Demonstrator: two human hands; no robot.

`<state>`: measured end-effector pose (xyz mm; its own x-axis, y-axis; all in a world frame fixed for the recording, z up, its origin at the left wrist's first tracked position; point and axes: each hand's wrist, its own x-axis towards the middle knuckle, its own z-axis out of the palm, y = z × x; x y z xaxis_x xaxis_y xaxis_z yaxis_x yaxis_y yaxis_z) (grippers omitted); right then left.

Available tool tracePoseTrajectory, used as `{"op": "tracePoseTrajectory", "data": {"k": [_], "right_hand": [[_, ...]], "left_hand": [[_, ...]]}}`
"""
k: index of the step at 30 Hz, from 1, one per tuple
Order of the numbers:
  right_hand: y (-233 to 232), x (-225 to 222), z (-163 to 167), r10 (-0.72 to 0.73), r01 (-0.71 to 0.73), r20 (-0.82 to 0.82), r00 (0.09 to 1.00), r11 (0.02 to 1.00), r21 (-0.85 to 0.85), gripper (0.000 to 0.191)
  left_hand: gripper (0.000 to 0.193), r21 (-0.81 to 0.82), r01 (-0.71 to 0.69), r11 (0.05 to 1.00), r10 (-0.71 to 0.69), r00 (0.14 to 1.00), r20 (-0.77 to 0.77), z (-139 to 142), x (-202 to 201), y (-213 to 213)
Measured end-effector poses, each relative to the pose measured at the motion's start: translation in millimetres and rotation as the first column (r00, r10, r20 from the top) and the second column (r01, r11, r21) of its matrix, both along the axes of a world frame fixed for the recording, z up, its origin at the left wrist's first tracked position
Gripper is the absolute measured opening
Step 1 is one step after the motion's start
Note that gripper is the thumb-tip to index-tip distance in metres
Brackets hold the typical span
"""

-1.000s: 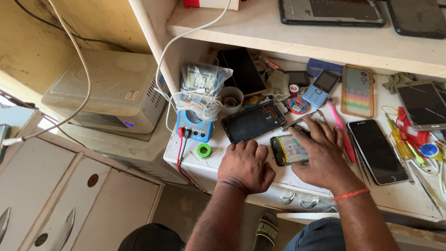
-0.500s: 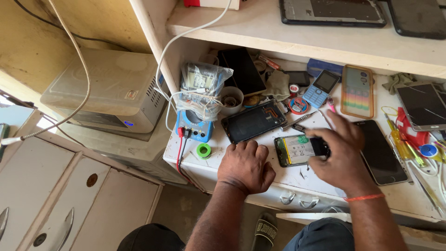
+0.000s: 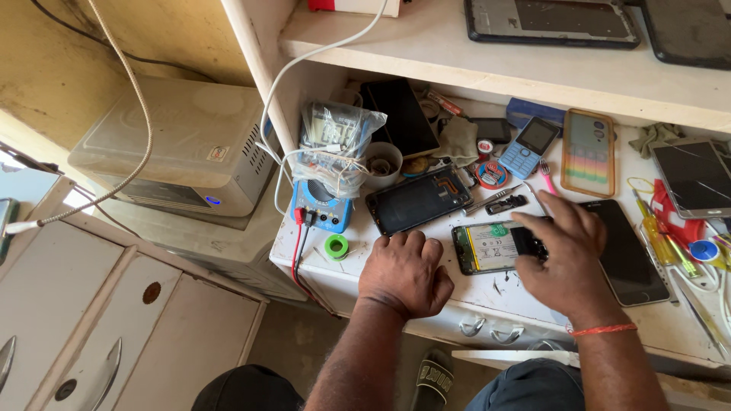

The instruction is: The person repairs a disassembled smartphone at a cluttered workbench. They pry at the phone's frame, work on the exposed internal board with a screwdriver, use tweezers to handle small components, and use a pink pry tool on the device while other phones and repair tools sit on the shelves around them.

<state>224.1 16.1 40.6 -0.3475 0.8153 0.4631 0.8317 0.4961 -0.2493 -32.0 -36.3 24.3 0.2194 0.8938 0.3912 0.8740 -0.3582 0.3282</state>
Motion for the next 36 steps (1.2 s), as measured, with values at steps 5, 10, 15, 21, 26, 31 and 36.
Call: {"op": "tracePoseTrajectory", "data": {"k": [5,10,15,21,26,31,36], "right_hand": [[-0.7,-13.8,7.0,-0.028,0.06,0.192,0.981,0.984,-0.165,0.084],[2.1,-24.8,8.0,-0.091,0.149,0.259,0.962,0.965,-0.214,0.084],[-2.3,-20.7,19.7,-0.065,0.083,0.154,0.986,0.991,-0.107,0.08],[-14.7,-14.7,31.3,-0.07,0.071,0.024,0.997,0.997,-0.037,0.048],[-13.2,-9.9,32.2,0.021,-0.017,-0.079,0.997,0.998,0.053,0.029],[-15.1,-4.7,33.6,0.057,-0.052,-0.125,0.991,0.998,0.044,0.022],[-18.0,-0.1,38.2,0.089,-0.066,-0.215,0.972,0.991,0.113,0.023]], "left_hand": [[0.026,-0.003,0.001,1.0,-0.001,1.0,-0.008,0.0,-0.2,0.0],[0.027,0.005,0.006,1.0,-0.006,1.0,0.002,-0.5,-0.1,0.4],[0.027,-0.02,0.006,1.0,-0.006,1.0,-0.012,-1.0,0.0,0.7],[0.027,0.009,0.008,1.0,-0.008,1.0,0.008,-2.1,0.2,0.3],[0.027,0.02,0.01,1.0,-0.01,1.0,0.0,-1.9,-0.1,0.5],[0.026,0.022,0.008,1.0,-0.008,1.0,0.007,-1.0,0.5,0.2],[0.025,-0.017,-0.002,1.0,0.002,1.0,-0.011,-0.2,0.7,0.7]]}}
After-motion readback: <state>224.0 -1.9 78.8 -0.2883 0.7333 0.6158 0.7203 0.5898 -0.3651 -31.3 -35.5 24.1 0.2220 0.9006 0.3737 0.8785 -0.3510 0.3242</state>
